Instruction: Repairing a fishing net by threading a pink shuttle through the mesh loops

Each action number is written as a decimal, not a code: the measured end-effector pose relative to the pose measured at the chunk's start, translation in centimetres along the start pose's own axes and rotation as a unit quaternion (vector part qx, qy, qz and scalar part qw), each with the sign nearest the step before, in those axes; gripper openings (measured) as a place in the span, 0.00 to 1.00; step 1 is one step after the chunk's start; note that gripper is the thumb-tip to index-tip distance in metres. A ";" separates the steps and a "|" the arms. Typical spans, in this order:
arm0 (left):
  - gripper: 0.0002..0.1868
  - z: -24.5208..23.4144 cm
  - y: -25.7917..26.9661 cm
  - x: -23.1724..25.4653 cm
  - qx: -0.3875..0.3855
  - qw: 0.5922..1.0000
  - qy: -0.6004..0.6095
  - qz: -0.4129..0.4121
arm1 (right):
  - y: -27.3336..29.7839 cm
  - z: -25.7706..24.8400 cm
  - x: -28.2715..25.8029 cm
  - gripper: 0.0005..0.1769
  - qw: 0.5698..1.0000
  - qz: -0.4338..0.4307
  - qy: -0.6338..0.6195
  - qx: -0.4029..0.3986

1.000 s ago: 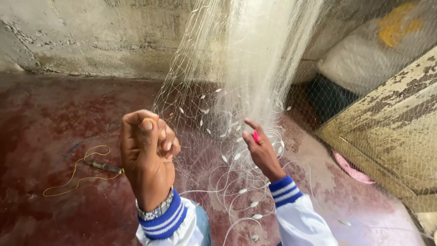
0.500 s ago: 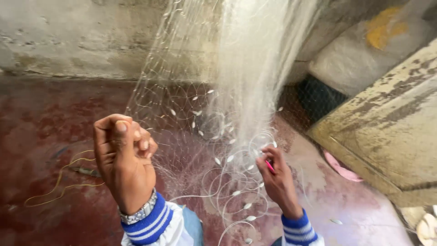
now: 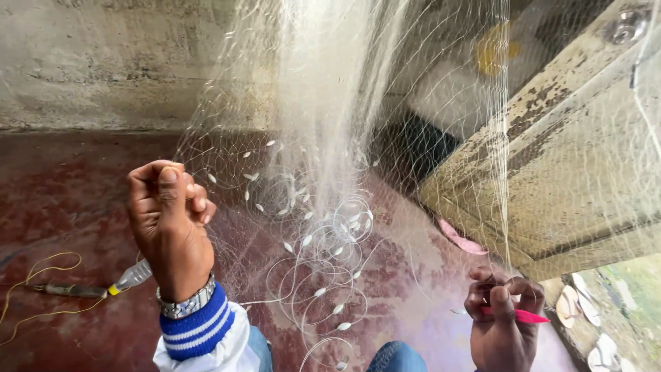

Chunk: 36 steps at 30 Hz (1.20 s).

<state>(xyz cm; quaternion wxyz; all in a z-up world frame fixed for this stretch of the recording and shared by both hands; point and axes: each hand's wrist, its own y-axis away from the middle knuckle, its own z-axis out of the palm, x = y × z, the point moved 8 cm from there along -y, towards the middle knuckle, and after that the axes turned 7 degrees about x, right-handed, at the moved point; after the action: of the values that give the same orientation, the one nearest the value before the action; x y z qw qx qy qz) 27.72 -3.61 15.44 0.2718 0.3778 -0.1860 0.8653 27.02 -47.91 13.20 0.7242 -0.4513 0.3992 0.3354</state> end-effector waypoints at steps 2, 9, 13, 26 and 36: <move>0.06 0.7 0.0 -0.8 -0.021 1.000 0.015 0.007 | 0.0 -0.4 0.1 0.10 0.999 0.040 -0.029 0.018; 0.07 4.7 1.4 -1.6 -0.063 0.963 -0.196 0.175 | 1.2 2.1 -1.1 0.11 0.997 0.023 -0.072 -0.027; 0.15 7.6 4.0 -2.4 -0.133 0.814 -0.473 0.311 | 2.5 2.9 -1.5 0.12 0.996 0.021 -0.070 -0.056; 0.08 4.5 1.0 0.2 -0.136 0.955 -0.209 0.159 | 3.0 3.7 -3.4 0.15 0.980 0.041 -0.129 -0.149; 0.08 3.1 -0.1 -2.5 -0.022 0.821 -0.528 0.218 | 3.2 4.0 -3.6 0.16 0.974 0.005 -0.126 -0.188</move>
<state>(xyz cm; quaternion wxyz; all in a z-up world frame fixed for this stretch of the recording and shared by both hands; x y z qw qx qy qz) 30.93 -5.95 15.51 -0.0549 0.7201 -0.3975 0.5660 23.74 -43.50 16.18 0.6687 -0.5316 0.2368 0.4627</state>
